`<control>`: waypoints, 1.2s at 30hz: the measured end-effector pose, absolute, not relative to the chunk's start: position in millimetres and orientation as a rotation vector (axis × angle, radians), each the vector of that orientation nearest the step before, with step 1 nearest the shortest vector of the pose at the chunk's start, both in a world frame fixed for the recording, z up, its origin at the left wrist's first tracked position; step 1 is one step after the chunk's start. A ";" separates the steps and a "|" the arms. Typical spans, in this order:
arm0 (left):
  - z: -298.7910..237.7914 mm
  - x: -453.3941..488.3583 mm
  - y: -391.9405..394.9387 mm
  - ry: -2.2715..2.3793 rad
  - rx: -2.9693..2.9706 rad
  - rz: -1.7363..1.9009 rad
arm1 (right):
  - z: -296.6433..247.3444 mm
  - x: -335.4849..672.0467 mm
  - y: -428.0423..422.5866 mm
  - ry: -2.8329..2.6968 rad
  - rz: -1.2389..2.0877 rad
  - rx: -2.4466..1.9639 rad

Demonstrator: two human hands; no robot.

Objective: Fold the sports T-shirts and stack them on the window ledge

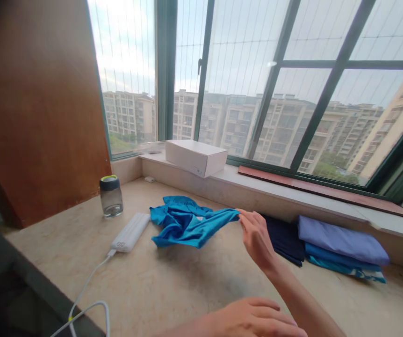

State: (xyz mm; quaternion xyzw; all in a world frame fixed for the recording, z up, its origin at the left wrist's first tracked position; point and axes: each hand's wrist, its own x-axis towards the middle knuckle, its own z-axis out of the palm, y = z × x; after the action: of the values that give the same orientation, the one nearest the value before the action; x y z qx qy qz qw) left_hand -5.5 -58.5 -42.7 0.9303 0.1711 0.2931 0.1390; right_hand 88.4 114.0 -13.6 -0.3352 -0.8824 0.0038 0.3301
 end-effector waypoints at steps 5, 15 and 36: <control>-54.6 1.3 -52.6 0.534 2.723 0.905 | -36.6 193.3 105.9 -2.186 -0.158 -1.647; -36.7 -22.2 -61.4 1.040 2.455 0.858 | -75.5 270.5 30.2 -2.483 0.651 -1.293; 10.3 -14.4 -61.4 1.327 2.508 0.266 | -51.4 262.2 -69.4 -2.572 0.744 -0.831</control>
State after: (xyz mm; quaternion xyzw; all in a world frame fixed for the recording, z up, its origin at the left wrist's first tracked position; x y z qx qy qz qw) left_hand -14.4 -61.4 10.3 0.8707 0.4608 0.0923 0.1454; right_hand 262.2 -69.4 -51.4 -0.2921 -0.9044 0.2615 0.1686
